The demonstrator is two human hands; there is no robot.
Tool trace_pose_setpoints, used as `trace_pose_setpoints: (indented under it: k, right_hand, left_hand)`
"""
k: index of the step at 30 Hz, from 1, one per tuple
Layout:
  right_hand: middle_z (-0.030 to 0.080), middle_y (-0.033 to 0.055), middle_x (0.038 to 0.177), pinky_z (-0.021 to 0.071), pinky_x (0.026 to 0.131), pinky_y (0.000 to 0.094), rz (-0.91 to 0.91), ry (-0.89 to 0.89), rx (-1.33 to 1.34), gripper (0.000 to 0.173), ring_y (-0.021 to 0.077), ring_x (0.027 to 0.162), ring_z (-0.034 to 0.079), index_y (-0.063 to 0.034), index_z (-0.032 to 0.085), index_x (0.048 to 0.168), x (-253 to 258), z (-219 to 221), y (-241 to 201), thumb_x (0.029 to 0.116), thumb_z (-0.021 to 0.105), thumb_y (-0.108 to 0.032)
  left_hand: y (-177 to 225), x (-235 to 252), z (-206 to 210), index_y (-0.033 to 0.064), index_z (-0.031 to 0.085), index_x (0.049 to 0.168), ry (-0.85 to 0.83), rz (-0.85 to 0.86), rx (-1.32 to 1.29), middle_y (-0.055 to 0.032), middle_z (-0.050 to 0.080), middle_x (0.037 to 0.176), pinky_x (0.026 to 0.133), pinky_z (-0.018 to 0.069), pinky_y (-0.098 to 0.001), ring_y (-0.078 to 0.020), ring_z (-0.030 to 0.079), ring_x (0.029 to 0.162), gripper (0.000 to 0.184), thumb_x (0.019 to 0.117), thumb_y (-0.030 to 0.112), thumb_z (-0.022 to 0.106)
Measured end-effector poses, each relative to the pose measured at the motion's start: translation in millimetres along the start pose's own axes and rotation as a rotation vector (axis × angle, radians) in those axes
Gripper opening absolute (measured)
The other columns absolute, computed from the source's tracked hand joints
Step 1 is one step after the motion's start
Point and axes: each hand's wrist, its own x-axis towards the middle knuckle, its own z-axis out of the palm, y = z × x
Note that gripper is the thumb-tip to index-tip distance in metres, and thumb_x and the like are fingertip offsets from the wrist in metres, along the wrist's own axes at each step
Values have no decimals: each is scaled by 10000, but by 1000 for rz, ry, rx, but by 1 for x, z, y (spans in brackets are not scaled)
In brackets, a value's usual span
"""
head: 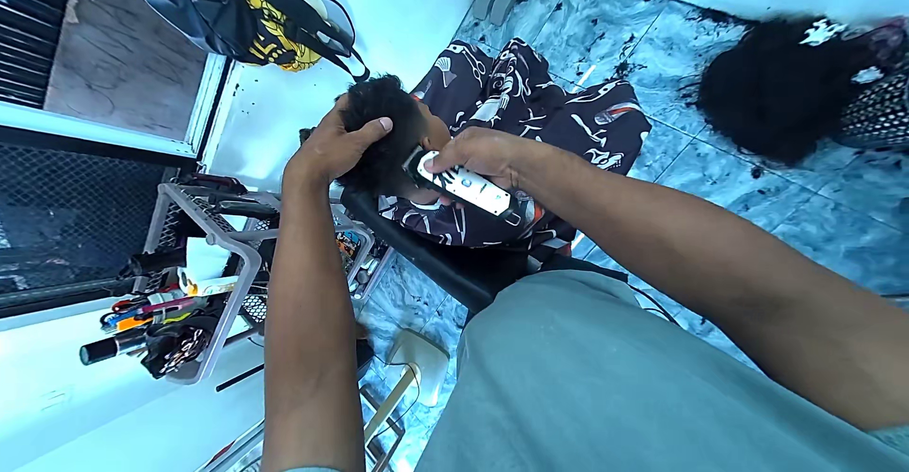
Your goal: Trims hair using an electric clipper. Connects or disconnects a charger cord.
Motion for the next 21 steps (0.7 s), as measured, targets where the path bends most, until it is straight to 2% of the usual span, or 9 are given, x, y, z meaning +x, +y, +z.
trace_pose_setpoints:
  k: [2, 4, 6, 10, 12, 14, 17, 20, 21]
  right_hand:
    - [702, 172, 860, 613, 637, 431, -11, 104, -272, 282, 249, 687, 695, 46, 657, 1031, 0, 1, 12, 929, 737, -204]
    - [667, 153, 825, 554, 684, 490, -58, 219, -593, 315, 253, 720, 648, 22, 678, 924, 4, -2, 26, 879, 800, -265]
    - [663, 155, 845, 541, 720, 538, -106, 261, -739, 342, 279, 771, 647, 5, 682, 932, 9, -5, 34, 869, 803, -310]
    - [671, 127, 839, 557, 698, 470, -166, 256, -601, 313, 231, 747, 653, -14, 698, 945, 6, -1, 34, 883, 795, -304]
    - [643, 128, 817, 523, 675, 476, -149, 271, -619, 318, 235, 730, 620, -10, 680, 918, 6, 2, 33, 878, 793, -305]
    - [659, 136, 829, 542, 687, 488, -118, 279, -638, 315, 244, 740, 640, -9, 688, 907, 4, 3, 25, 875, 798, -303]
    - [646, 122, 795, 543, 650, 437, -125, 261, -612, 310, 215, 698, 631, -22, 647, 855, 0, 6, 19, 901, 782, -298]
    - [649, 139, 801, 536, 667, 501, -86, 286, -720, 318, 253, 715, 635, -13, 669, 856, 3, 1, 18, 873, 787, -308]
    - [655, 138, 804, 541, 667, 494, -81, 287, -699, 317, 250, 713, 639, -8, 676, 865, 3, 0, 17, 870, 791, -304]
  left_hand:
    - [1, 1, 0, 178, 471, 1477, -2, -3, 10, -22, 664, 1312, 1045, 547, -358, -85, 654, 1180, 611, 963, 409, 707]
    - [2, 1, 1, 184, 468, 1484, -7, -6, 20, -25, 655, 1332, 1060, 535, -366, -87, 644, 1199, 615, 965, 418, 700]
    - [4, 1, 1, 187, 462, 1490, -11, -16, 29, -26, 648, 1341, 1066, 528, -361, -85, 637, 1208, 618, 968, 423, 694]
    - [6, 0, 2, 179, 484, 1466, -15, -1, 22, -19, 665, 1305, 1046, 541, -342, -74, 652, 1177, 581, 972, 401, 694]
    - [6, 0, 2, 181, 487, 1463, -11, 0, 40, -18, 661, 1312, 1055, 534, -352, -75, 646, 1187, 591, 966, 424, 696]
    - [5, 1, 2, 183, 479, 1472, -13, 4, 58, -19, 653, 1327, 1066, 527, -361, -77, 638, 1202, 611, 963, 445, 693]
    - [3, 1, 3, 175, 479, 1471, -11, 26, 58, -22, 661, 1314, 1060, 533, -362, -80, 647, 1188, 610, 963, 433, 696]
    - [4, 0, 3, 173, 476, 1478, -8, 30, 52, -32, 656, 1326, 1068, 527, -372, -90, 644, 1199, 614, 965, 430, 695]
    - [4, 0, 2, 175, 474, 1482, -10, 31, 52, -34, 655, 1329, 1070, 526, -371, -91, 642, 1203, 619, 965, 433, 696]
